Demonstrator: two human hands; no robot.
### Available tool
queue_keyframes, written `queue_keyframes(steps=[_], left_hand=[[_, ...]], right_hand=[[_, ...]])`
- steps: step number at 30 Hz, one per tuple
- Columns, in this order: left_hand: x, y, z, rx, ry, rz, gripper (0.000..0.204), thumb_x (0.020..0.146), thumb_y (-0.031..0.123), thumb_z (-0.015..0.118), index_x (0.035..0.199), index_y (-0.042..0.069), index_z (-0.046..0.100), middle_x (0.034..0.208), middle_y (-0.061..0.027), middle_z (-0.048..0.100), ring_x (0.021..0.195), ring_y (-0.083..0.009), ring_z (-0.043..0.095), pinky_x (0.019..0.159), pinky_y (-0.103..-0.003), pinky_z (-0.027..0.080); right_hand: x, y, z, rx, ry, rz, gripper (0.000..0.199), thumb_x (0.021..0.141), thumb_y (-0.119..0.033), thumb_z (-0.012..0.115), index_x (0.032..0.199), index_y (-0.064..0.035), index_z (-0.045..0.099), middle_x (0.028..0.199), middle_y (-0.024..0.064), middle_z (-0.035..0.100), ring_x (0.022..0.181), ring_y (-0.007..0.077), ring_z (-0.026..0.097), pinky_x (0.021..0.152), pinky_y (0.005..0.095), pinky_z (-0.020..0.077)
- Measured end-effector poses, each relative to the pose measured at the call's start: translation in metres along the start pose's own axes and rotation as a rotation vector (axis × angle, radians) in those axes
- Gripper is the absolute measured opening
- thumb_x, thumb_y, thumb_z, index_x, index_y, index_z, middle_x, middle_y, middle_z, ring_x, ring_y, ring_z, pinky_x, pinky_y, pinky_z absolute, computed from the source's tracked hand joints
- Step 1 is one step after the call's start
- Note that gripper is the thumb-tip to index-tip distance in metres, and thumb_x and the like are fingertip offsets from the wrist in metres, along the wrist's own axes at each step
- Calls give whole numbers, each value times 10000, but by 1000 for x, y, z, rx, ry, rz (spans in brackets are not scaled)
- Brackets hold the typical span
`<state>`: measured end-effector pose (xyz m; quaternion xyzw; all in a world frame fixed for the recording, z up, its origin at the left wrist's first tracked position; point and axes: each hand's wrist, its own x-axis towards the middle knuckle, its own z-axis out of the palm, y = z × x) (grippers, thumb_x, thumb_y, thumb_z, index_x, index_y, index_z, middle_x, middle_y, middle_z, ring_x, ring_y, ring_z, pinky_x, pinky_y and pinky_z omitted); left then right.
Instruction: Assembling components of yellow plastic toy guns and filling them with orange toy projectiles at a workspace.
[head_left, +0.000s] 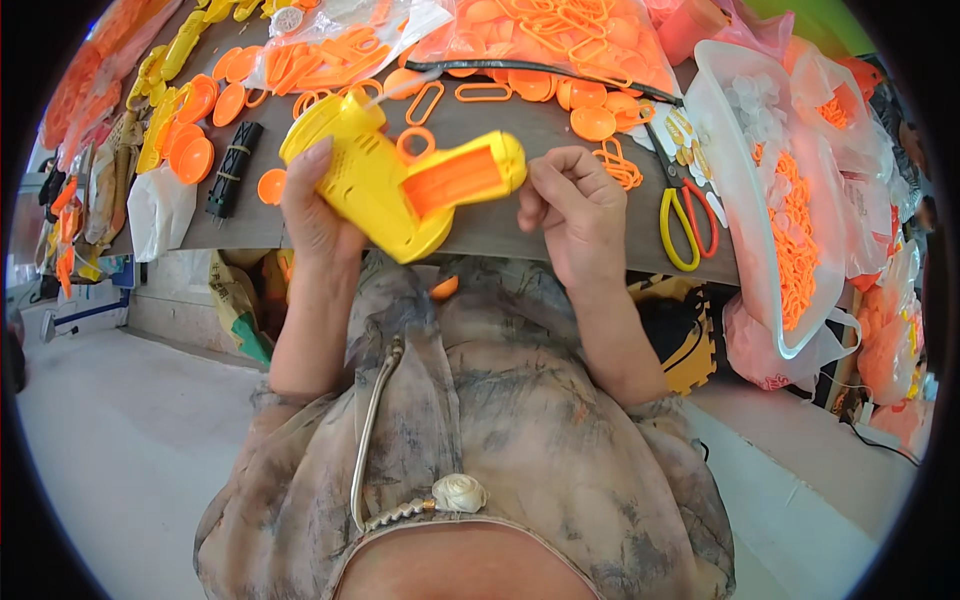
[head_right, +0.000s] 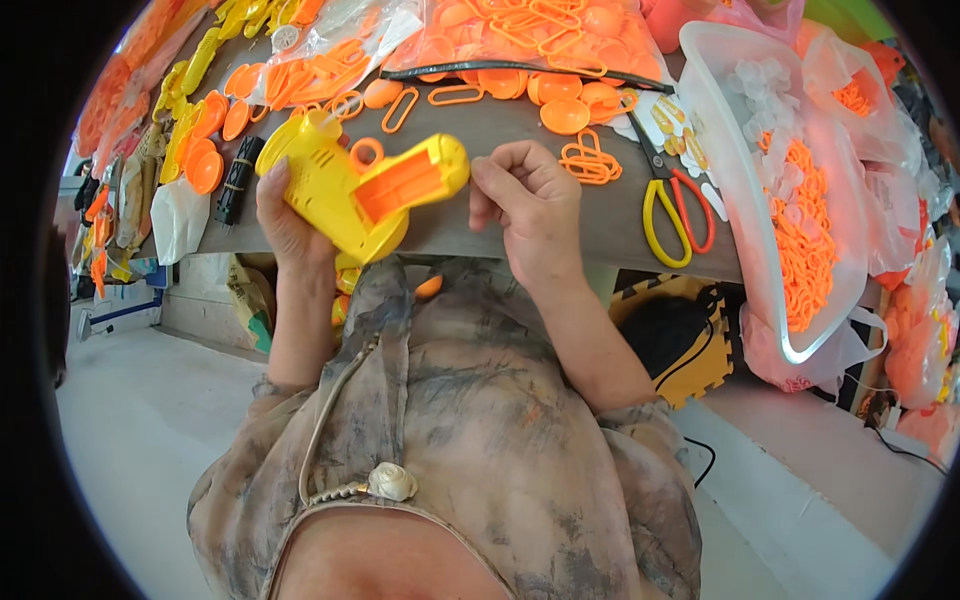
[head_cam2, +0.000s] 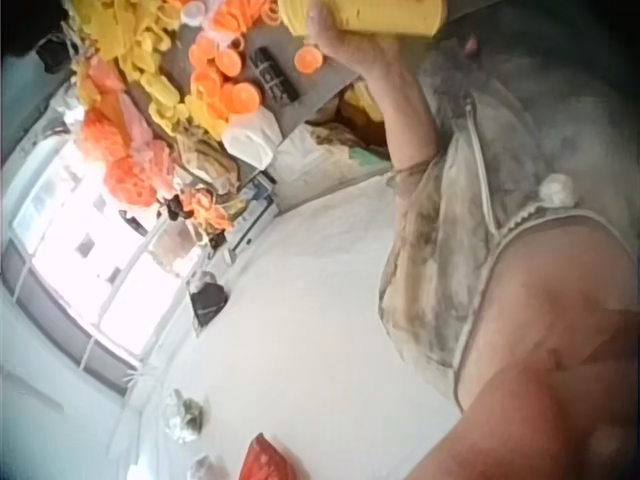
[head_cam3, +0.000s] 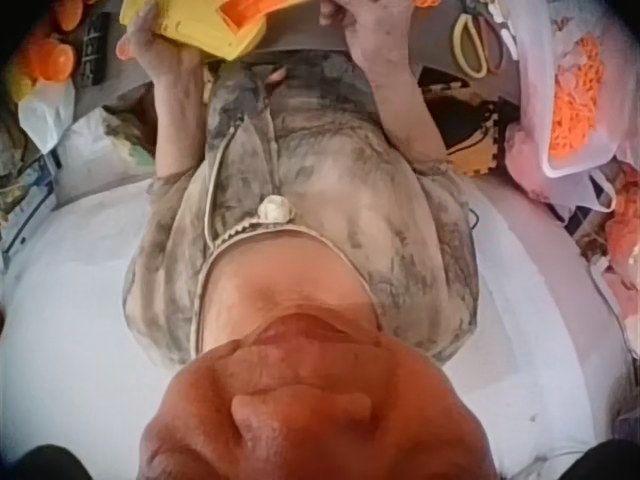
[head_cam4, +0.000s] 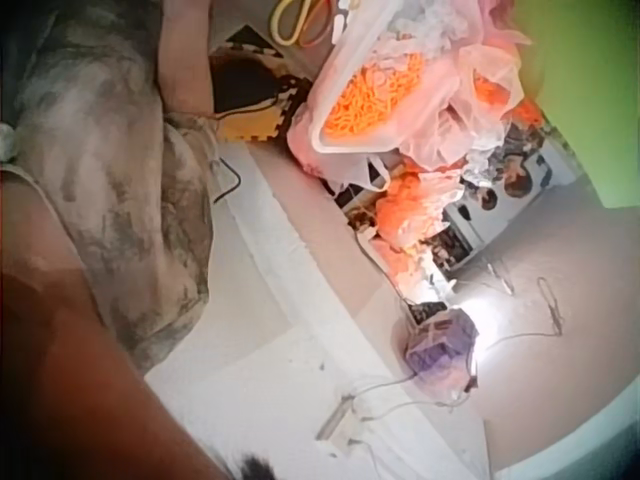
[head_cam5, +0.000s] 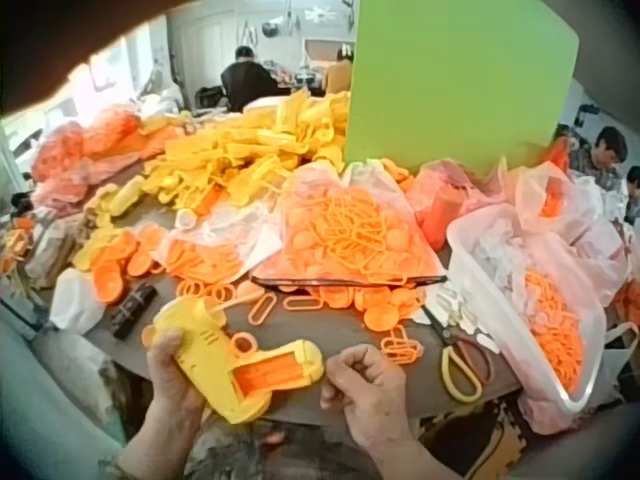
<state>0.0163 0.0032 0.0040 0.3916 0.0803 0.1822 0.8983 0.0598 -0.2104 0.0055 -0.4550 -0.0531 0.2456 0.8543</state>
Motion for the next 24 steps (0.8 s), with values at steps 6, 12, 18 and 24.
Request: queue_keyframes(steps=[6, 12, 18, 24], left_hand=[[12, -15, -5, -56, 24, -33, 489, 754, 180, 588, 1176, -47, 493, 1053, -200, 612, 919, -295, 623, 827, -392, 520], [18, -16, -9, -73, 26, -84, 526, 735, 208, 594, 1188, -38, 492, 1048, -194, 610, 928, -307, 621, 826, -393, 518], [14, -15, -15, -107, -111, -193, 658, 696, 327, 640, 1237, -10, 475, 1099, -230, 565, 977, -327, 589, 863, -443, 505], [14, -14, -19, -144, -86, -190, 660, 682, 331, 652, 1237, 16, 482, 1103, -224, 559, 977, -321, 584, 864, -445, 502]], right_hand=[[-6, 23, -10, -689, 88, -432, 58, 895, -3, 530, 950, 16, 519, 753, 59, 581, 658, 111, 584, 618, 239, 498], [-6, 20, -17, -828, 4, -423, 62, 890, 27, 502, 948, 34, 522, 823, 75, 585, 674, 115, 601, 598, 232, 499], [-10, 17, -22, -714, -99, -325, 81, 877, 50, 508, 955, 39, 522, 837, 71, 568, 696, 97, 584, 633, 214, 476], [-12, 17, -17, -729, -132, -303, 133, 857, 60, 547, 986, 40, 524, 842, 38, 559, 706, 60, 537, 633, 198, 444]])
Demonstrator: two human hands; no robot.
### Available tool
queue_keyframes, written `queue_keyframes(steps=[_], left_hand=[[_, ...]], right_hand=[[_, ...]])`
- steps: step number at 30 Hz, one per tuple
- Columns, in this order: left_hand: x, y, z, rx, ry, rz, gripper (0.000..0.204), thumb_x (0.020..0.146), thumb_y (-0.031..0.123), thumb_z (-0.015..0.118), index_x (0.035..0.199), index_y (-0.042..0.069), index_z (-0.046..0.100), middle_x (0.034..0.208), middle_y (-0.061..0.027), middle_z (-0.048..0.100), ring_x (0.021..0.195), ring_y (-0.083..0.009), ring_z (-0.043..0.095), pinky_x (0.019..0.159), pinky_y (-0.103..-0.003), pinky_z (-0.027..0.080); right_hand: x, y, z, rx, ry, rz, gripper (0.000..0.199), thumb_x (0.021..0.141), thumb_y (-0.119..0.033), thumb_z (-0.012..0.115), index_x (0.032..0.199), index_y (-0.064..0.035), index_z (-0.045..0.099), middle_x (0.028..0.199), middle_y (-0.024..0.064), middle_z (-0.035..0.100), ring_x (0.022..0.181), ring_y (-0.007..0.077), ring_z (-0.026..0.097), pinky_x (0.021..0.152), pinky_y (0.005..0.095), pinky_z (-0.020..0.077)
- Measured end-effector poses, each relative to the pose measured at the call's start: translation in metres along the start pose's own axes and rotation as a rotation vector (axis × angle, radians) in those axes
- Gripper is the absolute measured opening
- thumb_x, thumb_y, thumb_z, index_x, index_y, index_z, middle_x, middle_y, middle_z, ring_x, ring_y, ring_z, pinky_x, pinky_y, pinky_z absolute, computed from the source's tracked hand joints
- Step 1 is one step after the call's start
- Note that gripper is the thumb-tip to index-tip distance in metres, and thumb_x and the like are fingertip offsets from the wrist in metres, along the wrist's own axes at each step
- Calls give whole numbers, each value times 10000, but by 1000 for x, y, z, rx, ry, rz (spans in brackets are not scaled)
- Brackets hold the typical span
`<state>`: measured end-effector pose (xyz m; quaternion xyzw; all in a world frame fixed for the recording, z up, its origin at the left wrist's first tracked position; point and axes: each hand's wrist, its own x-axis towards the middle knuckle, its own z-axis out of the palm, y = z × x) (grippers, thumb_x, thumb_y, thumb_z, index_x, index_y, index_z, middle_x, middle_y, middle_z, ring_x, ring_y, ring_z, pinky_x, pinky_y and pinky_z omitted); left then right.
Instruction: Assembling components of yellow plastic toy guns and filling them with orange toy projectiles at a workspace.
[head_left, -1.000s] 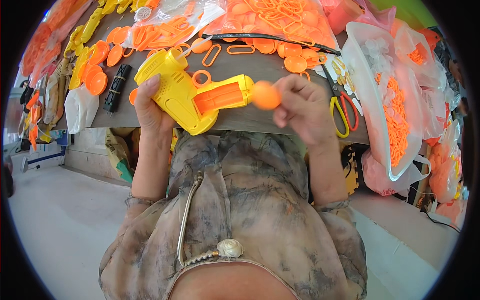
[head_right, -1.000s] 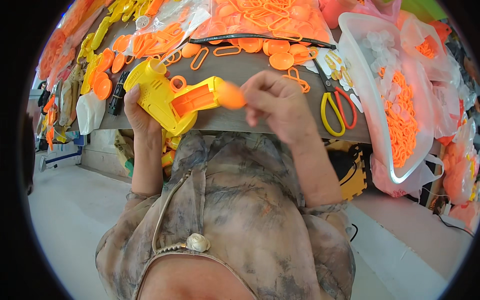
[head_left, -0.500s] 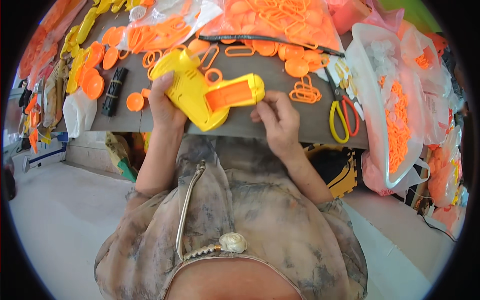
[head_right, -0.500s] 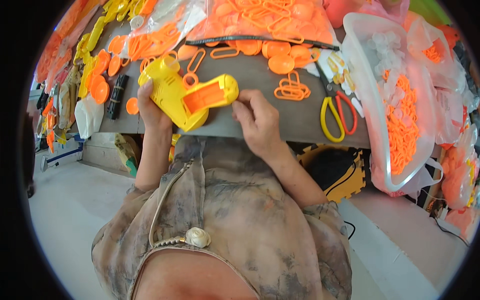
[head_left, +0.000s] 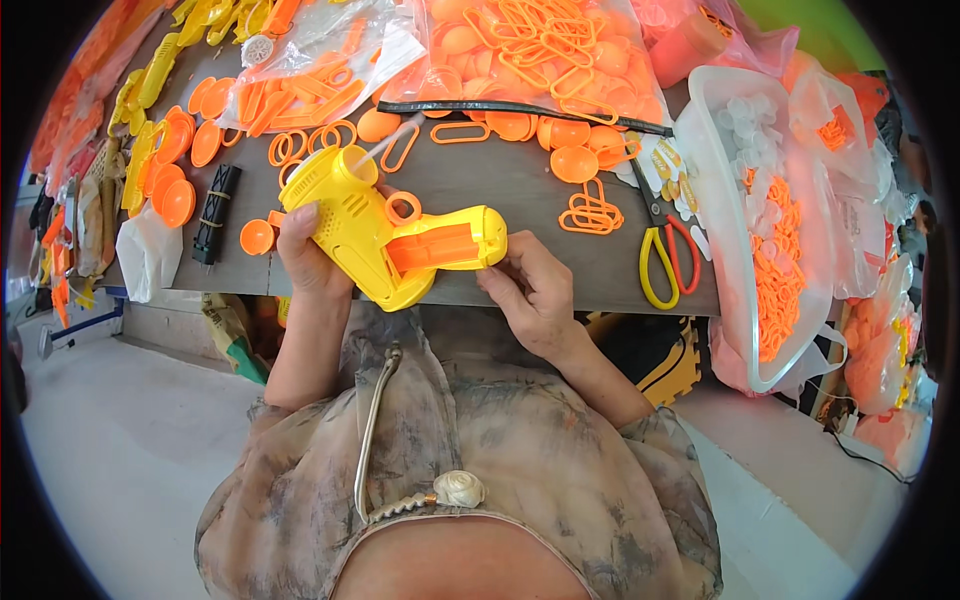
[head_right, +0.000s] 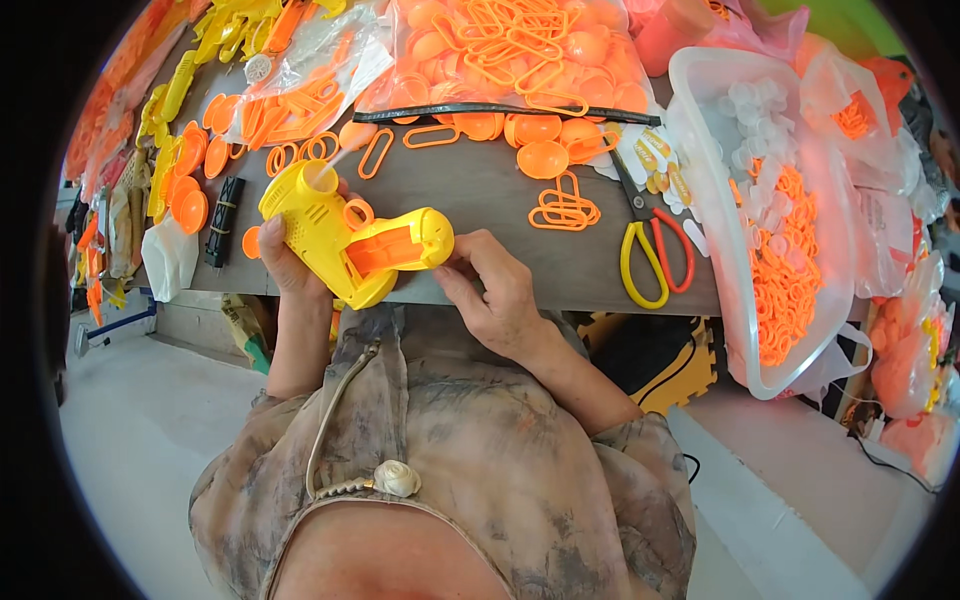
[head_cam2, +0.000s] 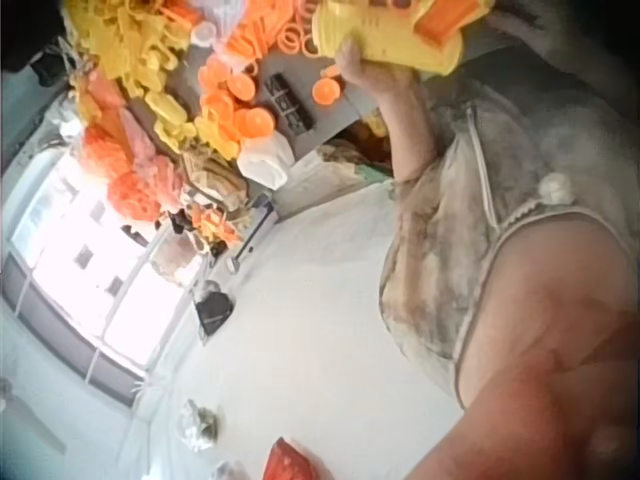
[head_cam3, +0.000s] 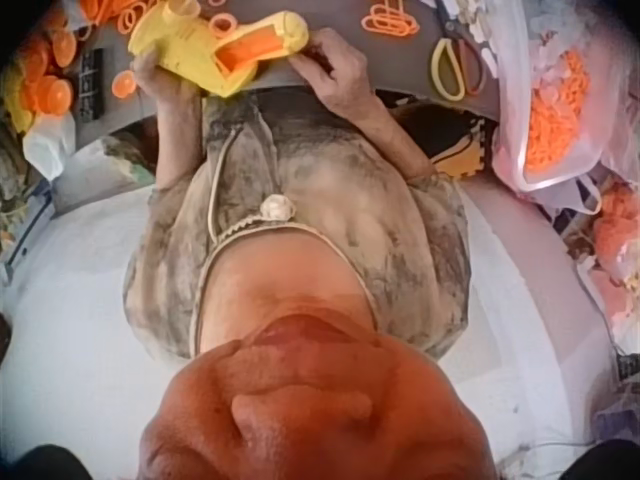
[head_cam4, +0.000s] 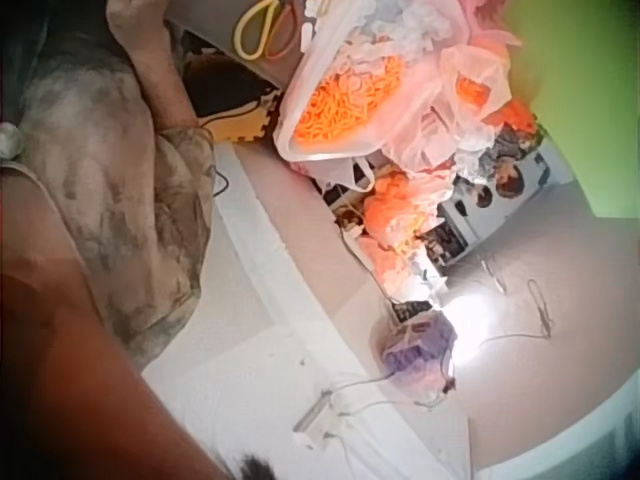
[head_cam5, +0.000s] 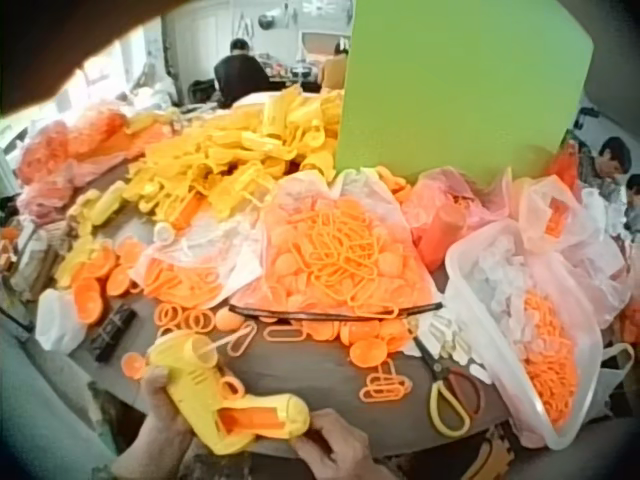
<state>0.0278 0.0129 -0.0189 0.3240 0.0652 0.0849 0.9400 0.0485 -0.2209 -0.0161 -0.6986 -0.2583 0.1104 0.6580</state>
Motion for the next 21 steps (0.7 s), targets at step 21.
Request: queue_keyframes(steps=[21], left_hand=[[-2, -3, 9, -60, -35, 25, 594, 681, 237, 623, 1201, -21, 498, 1069, -195, 603, 940, -338, 615, 827, -425, 522]], right_hand=[[61, -6, -97, -1215, 11, -354, 155, 732, -68, 687, 849, -20, 597, 913, 77, 530, 838, 243, 535, 726, 352, 445]])
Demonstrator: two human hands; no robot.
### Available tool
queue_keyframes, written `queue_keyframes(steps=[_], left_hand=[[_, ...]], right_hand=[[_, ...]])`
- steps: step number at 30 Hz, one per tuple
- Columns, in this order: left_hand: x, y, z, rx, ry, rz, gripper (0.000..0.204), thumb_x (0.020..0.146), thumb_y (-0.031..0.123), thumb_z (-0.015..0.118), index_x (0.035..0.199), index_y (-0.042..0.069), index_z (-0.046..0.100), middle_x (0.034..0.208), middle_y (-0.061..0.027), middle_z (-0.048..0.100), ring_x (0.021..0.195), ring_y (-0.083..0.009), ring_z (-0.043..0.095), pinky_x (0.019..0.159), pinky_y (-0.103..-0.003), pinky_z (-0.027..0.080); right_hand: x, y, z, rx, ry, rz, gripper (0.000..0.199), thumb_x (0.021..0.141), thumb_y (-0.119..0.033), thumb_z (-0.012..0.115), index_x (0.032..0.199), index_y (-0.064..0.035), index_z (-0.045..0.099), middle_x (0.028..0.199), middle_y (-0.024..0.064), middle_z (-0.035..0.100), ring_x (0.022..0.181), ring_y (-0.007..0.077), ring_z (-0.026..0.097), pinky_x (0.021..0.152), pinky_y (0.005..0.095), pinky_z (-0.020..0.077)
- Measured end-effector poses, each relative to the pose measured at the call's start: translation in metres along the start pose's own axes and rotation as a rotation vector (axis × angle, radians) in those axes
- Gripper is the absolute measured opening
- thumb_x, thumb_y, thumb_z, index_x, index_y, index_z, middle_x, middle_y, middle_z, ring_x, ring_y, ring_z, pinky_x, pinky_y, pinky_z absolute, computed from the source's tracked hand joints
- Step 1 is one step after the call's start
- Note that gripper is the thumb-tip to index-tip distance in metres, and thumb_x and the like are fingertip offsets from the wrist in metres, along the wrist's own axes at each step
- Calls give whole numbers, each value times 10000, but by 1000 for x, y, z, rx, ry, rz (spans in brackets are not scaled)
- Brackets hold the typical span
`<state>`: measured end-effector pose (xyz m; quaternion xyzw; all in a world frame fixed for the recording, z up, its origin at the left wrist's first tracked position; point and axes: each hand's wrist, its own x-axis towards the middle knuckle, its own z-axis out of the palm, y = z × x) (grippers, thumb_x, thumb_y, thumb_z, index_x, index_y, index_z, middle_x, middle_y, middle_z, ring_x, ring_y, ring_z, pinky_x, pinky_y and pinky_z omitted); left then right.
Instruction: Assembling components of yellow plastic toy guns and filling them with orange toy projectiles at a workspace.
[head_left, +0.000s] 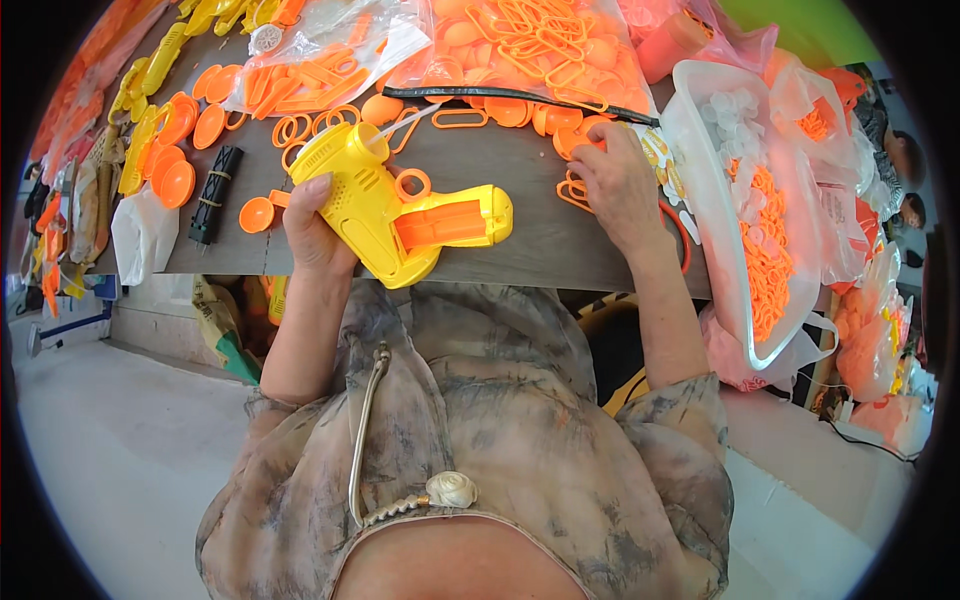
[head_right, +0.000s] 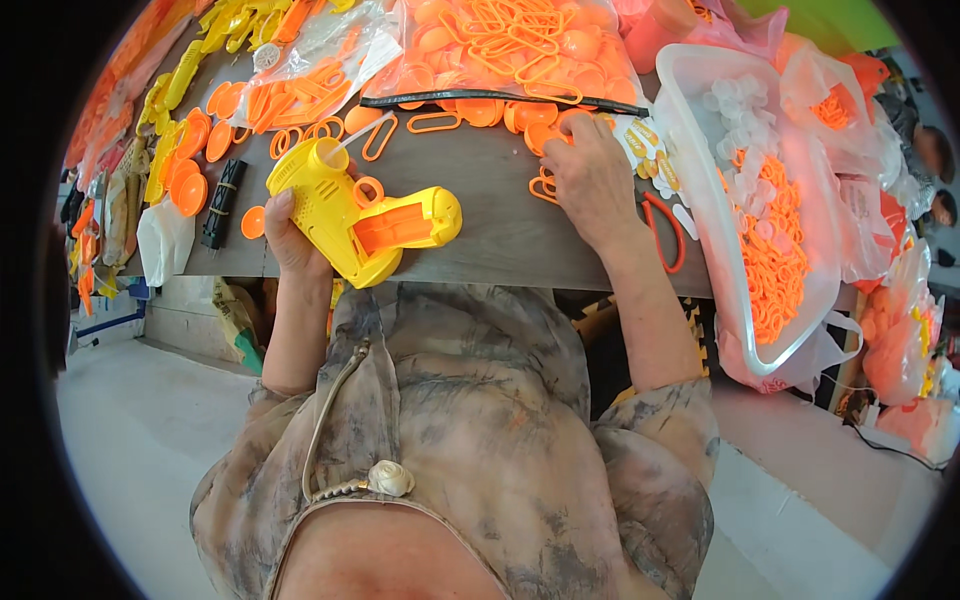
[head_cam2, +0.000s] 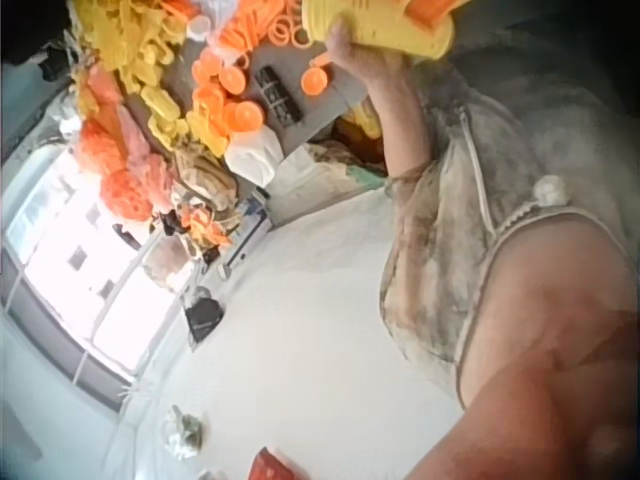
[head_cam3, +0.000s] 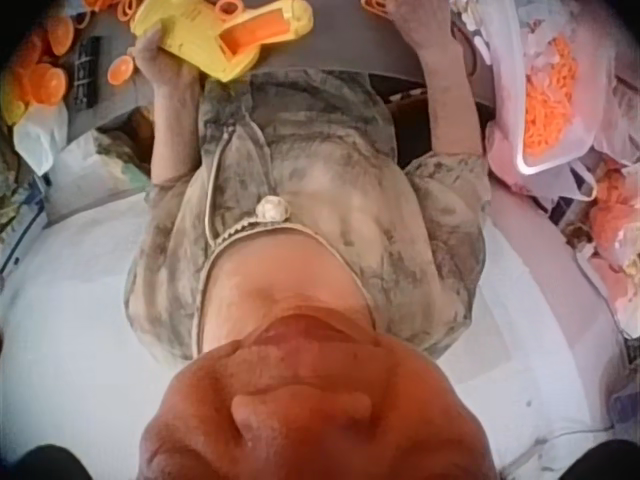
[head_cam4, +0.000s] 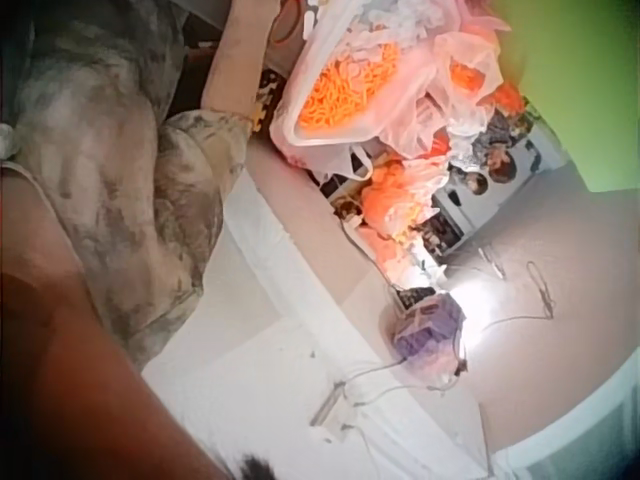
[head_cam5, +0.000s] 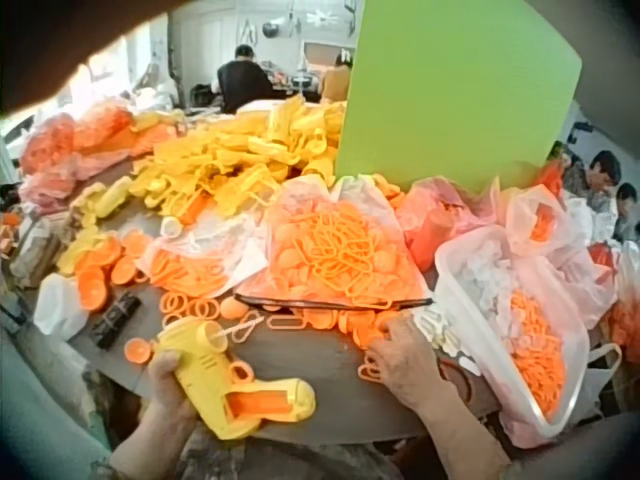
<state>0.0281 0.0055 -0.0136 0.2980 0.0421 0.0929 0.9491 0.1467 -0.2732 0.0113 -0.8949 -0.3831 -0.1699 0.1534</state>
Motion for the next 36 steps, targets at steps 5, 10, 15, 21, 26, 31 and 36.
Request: queue_keyframes(steps=[5, 10, 15, 21, 26, 31, 36], left_hand=[[0, 0, 3, 62, 23, 60, 573, 693, 230, 617, 1193, -23, 499, 1076, -196, 604, 947, -325, 616, 843, -420, 518], [-2, 1, 7, 59, 3, 81, 508, 737, 172, 586, 1184, -52, 492, 1067, -201, 612, 947, -311, 619, 867, -406, 504], [-5, -1, 5, 152, 33, 148, 568, 742, 229, 605, 1223, -41, 467, 1108, -225, 590, 1016, -328, 592, 901, -396, 486], [-7, -2, 11, 171, 53, 163, 619, 716, 258, 624, 1235, -39, 461, 1113, -232, 585, 1026, -331, 587, 911, -402, 481], [-11, -1, 13, 172, 32, 133, 638, 709, 269, 629, 1242, -38, 459, 1114, -230, 584, 1035, -334, 584, 915, -406, 479], [-14, 2, 10, 170, 41, 107, 633, 708, 276, 626, 1234, -38, 468, 1116, -234, 583, 1027, -335, 588, 899, -405, 489], [-16, 3, 14, 207, -6, 84, 644, 693, 281, 628, 1231, -36, 469, 1104, -225, 583, 1002, -331, 595, 880, -416, 498]], right_hand=[[7, -1, -8, 229, -68, 101, 112, 734, -63, 675, 803, -17, 600, 863, 71, 515, 772, 231, 542, 682, 328, 448], [12, -2, -22, 623, 32, 301, 100, 829, -88, 624, 825, 5, 590, 731, 50, 587, 643, 132, 563, 576, 256, 456], [1, -44, -37, 1465, -38, 650, 148, 883, -125, 594, 958, 1, 579, 740, 58, 604, 609, 119, 573, 523, 235, 485], [-23, -87, 5, 2019, 47, 697, 184, 906, -185, 568, 974, -15, 560, 834, 66, 602, 655, 121, 569, 491, 255, 478], [-28, -108, 4, 1709, 47, 722, 307, 945, -311, 503, 987, -8, 523, 828, 61, 565, 686, 130, 571, 481, 239, 490], [-25, -104, -11, 1412, -78, 595, 424, 967, -369, 444, 1082, 34, 512, 828, 71, 553, 661, 120, 575, 484, 235, 506], [-20, -94, -25, 1377, -290, 561, 415, 987, -325, 412, 1191, 31, 471, 827, 80, 567, 566, 111, 573, 481, 210, 479]])
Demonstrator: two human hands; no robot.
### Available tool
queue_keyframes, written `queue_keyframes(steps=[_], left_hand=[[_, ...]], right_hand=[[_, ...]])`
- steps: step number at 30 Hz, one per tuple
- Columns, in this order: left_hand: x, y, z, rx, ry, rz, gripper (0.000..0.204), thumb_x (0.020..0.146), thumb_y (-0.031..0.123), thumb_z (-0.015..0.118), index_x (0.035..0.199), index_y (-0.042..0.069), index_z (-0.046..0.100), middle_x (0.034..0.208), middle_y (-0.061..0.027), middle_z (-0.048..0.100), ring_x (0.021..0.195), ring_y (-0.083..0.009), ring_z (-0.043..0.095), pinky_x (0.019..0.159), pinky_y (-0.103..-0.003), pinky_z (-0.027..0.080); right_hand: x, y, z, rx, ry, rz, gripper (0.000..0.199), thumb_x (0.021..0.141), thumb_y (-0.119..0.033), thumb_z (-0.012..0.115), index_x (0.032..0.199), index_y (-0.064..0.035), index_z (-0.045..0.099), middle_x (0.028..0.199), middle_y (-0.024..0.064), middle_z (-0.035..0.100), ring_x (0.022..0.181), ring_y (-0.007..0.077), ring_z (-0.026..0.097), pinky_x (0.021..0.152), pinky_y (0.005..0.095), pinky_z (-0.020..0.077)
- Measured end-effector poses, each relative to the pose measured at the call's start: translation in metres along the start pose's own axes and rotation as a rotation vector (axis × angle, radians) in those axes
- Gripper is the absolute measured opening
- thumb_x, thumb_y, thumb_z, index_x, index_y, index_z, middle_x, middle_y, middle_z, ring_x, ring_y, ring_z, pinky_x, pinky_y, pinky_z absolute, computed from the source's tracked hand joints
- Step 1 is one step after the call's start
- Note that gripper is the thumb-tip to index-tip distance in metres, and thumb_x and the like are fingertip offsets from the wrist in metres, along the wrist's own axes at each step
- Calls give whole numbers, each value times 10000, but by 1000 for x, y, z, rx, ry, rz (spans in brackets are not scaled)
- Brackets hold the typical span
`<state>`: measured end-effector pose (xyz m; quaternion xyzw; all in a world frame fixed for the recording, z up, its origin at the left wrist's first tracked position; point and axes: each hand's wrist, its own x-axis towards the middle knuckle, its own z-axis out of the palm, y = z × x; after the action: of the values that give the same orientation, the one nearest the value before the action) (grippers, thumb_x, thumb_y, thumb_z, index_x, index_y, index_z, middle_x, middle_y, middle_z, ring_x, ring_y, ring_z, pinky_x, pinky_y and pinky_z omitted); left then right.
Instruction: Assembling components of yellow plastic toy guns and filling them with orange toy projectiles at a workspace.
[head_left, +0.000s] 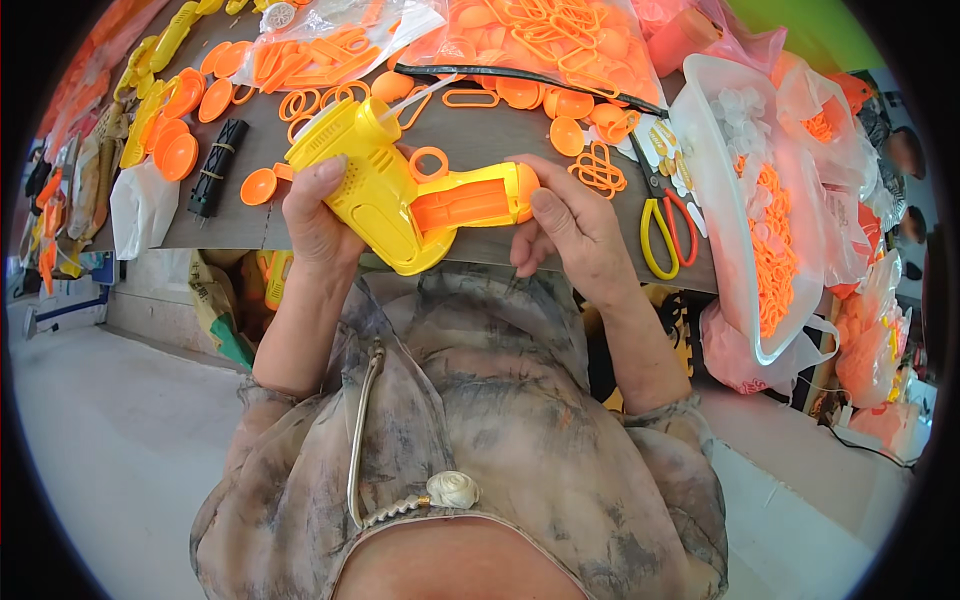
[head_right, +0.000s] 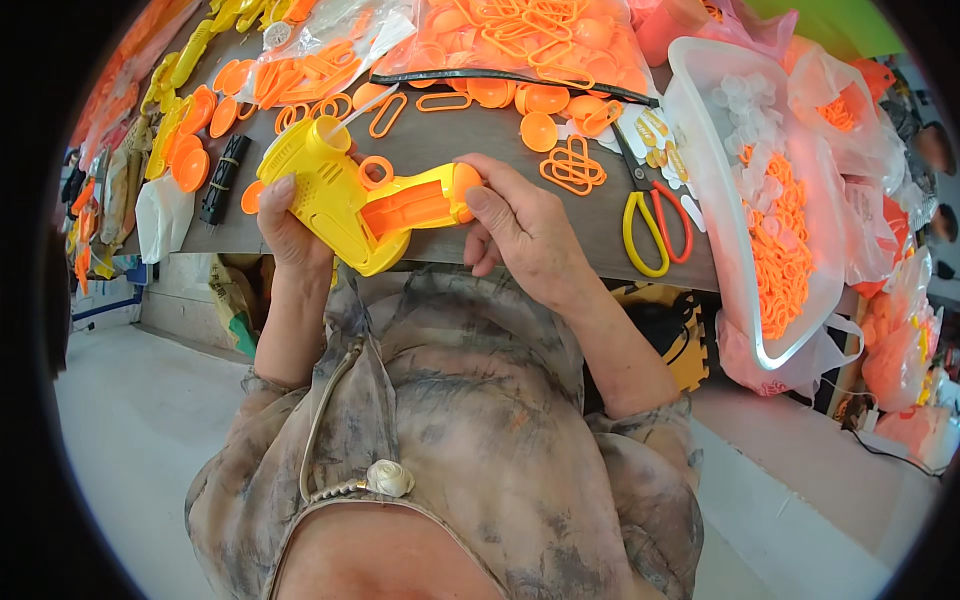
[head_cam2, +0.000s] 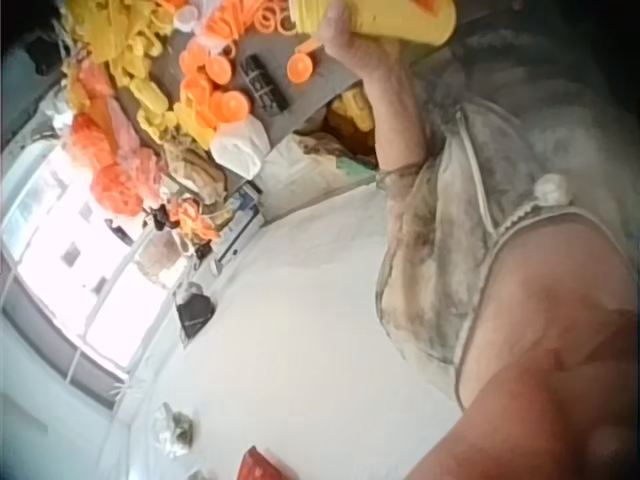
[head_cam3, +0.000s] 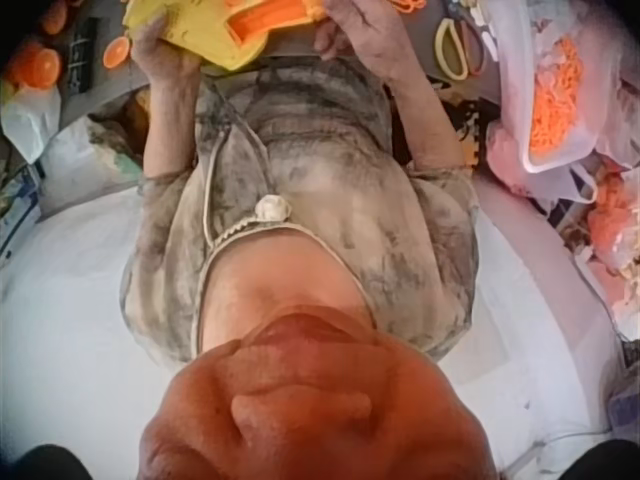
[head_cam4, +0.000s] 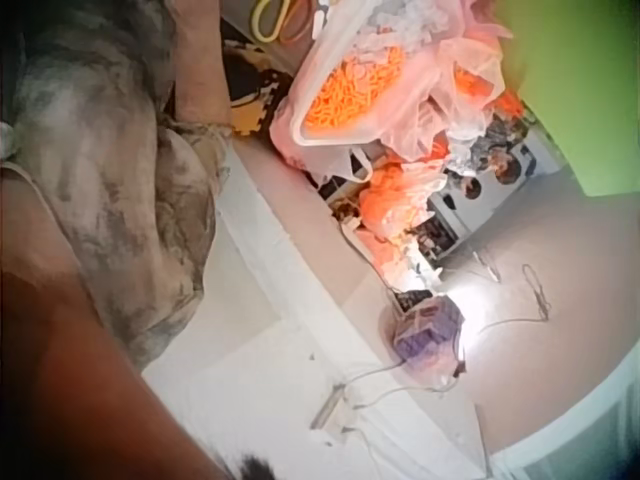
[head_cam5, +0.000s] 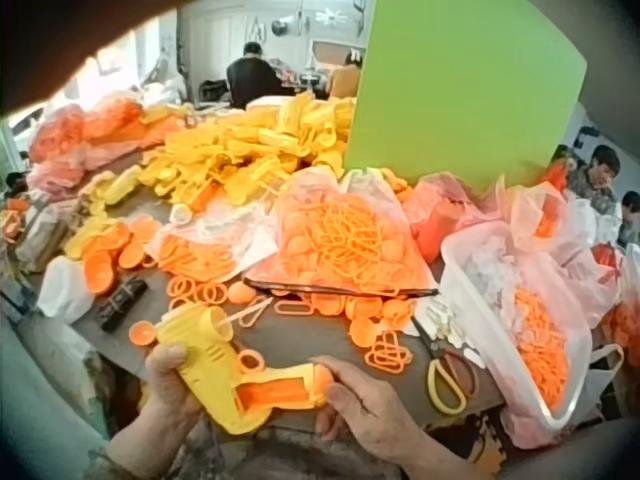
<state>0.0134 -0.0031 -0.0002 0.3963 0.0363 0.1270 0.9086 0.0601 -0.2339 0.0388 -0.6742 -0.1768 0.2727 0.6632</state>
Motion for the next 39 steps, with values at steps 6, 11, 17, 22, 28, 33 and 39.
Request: queue_keyframes(steps=[6, 11, 17, 22, 28, 33, 39], left_hand=[[-1, 2, 6, -8, -44, -22, 655, 664, 287, 618, 1223, -20, 474, 1074, -197, 588, 967, -315, 601, 859, -434, 507], [-2, 3, 4, 7, -68, -74, 663, 651, 295, 619, 1224, -7, 475, 1075, -188, 587, 960, -313, 601, 851, -433, 513], [1, 0, -3, -201, -41, -115, 628, 663, 218, 621, 1218, -35, 469, 1061, -201, 599, 918, -328, 629, 797, -412, 546], [6, -1, -14, -125, -84, -256, 665, 632, 298, 654, 1202, 2, 481, 1026, -193, 581, 887, -333, 612, 771, -453, 547], [6, -2, -6, -124, -43, -272, 660, 619, 327, 656, 1171, 3, 495, 978, -187, 575, 814, -329, 613, 702, -437, 555], [3, -5, -6, -123, -26, -253, 647, 622, 349, 658, 1149, 5, 505, 978, -182, 571, 791, -320, 609, 687, -428, 554], [0, -5, -6, -146, -98, -241, 667, 613, 389, 664, 1140, 9, 510, 975, -174, 564, 783, -310, 605, 665, -412, 550]], right_hand=[[-7, -8, -6, -41, -98, 99, 378, 995, -316, 388, 1203, -2, 425, 810, 82, 575, 505, 86, 552, 465, 182, 419], [-7, -12, -10, -77, -161, 116, 386, 983, -362, 403, 1132, -7, 435, 799, 73, 568, 501, 78, 547, 454, 182, 427], [-2, -10, -15, -25, -284, 186, 415, 953, -409, 454, 1085, -17, 414, 807, 82, 570, 550, 88, 572, 460, 197, 469], [-3, 0, -16, 145, -388, 276, 420, 931, -410, 498, 1061, -22, 404, 843, 108, 586, 622, 132, 619, 500, 253, 538], [-8, 6, -10, 268, -354, 271, 448, 903, -423, 541, 1063, -31, 393, 889, 141, 604, 677, 191, 651, 535, 296, 567], [-10, 10, -6, 368, -376, 282, 474, 900, -427, 544, 1094, -26, 383, 926, 165, 604, 730, 232, 666, 601, 338, 585], [-16, 14, -2, 439, -366, 225, 501, 882, -422, 573, 1106, -16, 382, 932, 173, 608, 733, 235, 667, 626, 354, 586]])
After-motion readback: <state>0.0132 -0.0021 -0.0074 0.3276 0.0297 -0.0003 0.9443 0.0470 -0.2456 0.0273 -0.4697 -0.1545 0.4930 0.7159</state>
